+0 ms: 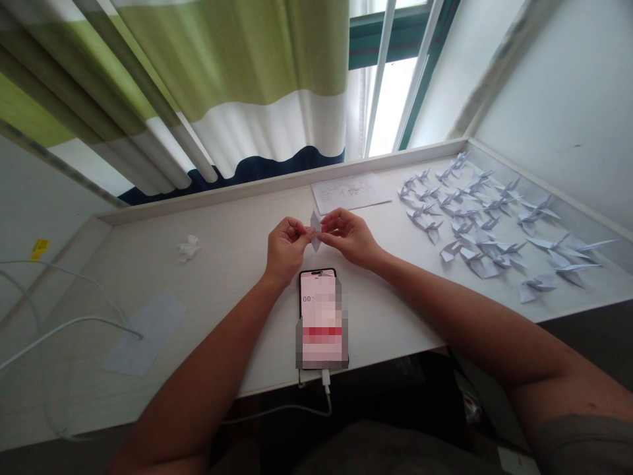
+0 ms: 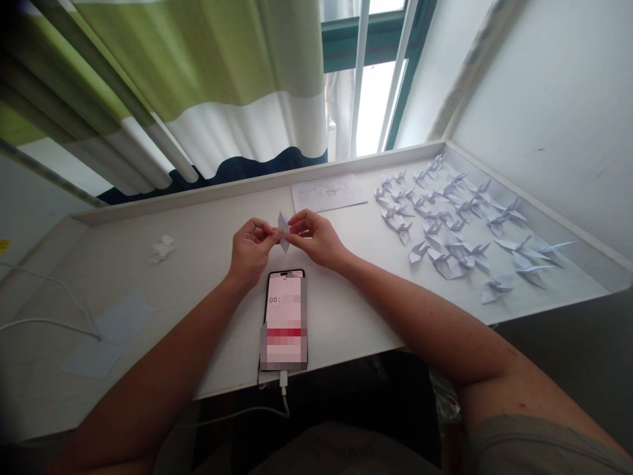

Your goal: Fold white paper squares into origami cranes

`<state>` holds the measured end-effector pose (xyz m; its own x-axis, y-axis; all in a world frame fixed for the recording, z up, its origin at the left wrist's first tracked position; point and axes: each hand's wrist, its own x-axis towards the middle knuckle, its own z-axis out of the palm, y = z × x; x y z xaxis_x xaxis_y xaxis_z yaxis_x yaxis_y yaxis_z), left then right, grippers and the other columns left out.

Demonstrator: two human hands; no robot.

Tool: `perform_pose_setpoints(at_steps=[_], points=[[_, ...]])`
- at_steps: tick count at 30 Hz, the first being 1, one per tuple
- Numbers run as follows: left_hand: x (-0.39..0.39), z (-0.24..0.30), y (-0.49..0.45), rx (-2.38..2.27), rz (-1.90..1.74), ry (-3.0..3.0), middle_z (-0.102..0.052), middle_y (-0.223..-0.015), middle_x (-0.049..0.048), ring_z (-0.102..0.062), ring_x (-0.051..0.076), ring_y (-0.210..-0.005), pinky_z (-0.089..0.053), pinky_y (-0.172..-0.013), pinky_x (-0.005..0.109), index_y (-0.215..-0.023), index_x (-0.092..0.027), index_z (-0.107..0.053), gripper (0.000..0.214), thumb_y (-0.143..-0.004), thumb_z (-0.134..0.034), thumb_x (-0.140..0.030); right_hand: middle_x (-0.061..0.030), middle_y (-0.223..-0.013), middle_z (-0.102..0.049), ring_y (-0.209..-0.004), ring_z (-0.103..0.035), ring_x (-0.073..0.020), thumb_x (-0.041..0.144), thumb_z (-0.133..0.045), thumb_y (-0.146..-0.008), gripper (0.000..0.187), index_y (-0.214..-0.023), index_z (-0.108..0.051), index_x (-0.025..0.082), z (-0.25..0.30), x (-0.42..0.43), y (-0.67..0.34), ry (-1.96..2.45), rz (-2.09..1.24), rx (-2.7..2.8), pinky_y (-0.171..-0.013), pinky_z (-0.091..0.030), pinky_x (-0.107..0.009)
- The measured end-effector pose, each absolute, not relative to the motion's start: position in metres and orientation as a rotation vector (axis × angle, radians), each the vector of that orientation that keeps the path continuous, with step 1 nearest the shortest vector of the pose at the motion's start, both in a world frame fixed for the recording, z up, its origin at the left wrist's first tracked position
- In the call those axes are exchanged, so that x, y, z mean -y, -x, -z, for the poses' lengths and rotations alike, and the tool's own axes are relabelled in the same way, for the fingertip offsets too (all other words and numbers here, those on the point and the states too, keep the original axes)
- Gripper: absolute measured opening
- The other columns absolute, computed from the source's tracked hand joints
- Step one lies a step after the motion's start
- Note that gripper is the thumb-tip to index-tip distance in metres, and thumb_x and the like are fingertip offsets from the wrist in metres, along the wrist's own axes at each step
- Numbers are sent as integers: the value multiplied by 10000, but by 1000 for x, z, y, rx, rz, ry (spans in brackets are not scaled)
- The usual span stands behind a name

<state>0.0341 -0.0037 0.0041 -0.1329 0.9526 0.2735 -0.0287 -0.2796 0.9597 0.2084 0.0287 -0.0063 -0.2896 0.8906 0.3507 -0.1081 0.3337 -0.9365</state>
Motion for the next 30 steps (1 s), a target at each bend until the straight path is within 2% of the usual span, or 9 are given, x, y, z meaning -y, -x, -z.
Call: perform_pose_setpoints(at_steps=[5,13,18,30], points=[[3,-4,-32,-1088,-1479,-1361,-801,-887,44,-714,169,-791,-594,-788,326,-900,-194,-810,219,-792,-896,-364,-42,-935,-793,-892,-755,-204,509,-881,-804,362,-972,-748,217,7,-29,-209,730,-1140,1566,-916,-639,-449],[8,-13,-29,-1134,-1429,-1600,-825,-1018,79,-755,210,-910,-616,-854,350,-995,-214,-862,195,-841,-862,-335,-24,-907,-757,-884,-742,-190,440,-847,-847,307,-1001,-689,226,8,-27,-210,739,-1068,1574,-899,-639,-424],[11,-16,-27,-1144,-1413,-1777,-822,-997,63,-736,195,-857,-611,-841,344,-1076,-251,-867,229,-856,-856,-311,-43,-973,-797,-926,-768,-205,450,-785,-918,243,-1018,-748,232,3,-24,-211,703,-1036,1606,-937,-637,-447],[9,-11,-26,-1199,-1482,-1711,-849,-983,60,-765,242,-928,-593,-858,370,-959,-259,-877,180,-880,-851,-419,-60,-974,-791,-925,-741,-235,515,-730,-984,269,-1005,-792,254,-2,-22,-216,739,-800,1778,-873,-632,-454]])
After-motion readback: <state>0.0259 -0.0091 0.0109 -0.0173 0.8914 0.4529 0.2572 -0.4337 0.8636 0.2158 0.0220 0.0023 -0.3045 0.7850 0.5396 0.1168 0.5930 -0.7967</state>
